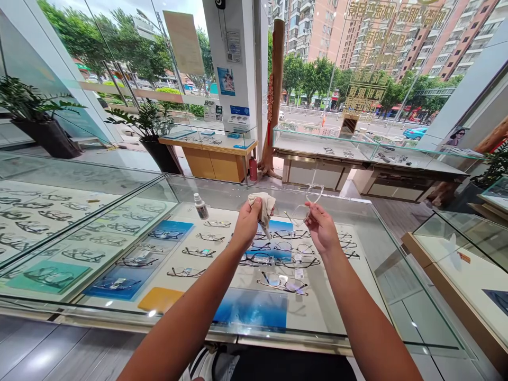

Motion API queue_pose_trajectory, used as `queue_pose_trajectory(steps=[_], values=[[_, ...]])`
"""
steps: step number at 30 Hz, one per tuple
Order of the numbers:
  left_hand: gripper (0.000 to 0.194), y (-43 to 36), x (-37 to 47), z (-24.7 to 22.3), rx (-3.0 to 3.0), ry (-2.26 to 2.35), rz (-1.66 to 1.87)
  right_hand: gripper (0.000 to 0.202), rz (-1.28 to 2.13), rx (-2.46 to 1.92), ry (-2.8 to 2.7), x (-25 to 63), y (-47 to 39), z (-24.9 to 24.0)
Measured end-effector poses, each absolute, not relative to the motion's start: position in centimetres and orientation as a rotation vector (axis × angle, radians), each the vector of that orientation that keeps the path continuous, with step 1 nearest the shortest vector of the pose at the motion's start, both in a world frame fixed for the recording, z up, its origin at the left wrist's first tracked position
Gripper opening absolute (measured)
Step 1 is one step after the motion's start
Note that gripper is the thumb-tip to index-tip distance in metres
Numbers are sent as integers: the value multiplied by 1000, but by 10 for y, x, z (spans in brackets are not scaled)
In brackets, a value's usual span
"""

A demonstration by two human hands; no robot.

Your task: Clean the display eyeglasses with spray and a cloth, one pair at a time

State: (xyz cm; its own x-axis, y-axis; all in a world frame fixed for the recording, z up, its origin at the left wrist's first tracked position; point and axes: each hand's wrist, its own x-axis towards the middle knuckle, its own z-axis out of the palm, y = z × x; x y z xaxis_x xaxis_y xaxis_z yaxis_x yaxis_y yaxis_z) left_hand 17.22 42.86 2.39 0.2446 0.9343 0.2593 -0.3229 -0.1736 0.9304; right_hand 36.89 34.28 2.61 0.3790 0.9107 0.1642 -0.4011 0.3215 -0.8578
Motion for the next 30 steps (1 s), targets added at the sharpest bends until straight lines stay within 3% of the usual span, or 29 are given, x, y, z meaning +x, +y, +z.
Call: queue_pose_trajectory(steps=[7, 12, 18, 26, 30], values=[[59, 429, 171, 26, 1191, 688, 1330, 33, 980, -790, -695, 368, 343, 28], [41, 437, 165, 25, 1244, 772, 1373, 31, 967, -791, -696, 367, 341, 30], [13, 468, 131, 23, 1722, 1399, 1527, 31, 908, -808, -709, 368, 342, 29], [36, 503, 104, -2, 2053, 1910, 1157, 30, 721, -944, -862, 376, 340, 30], [21, 518, 94, -26, 2075, 1858, 1163, 31, 504, -1071, -1039, 382, 340, 31]])
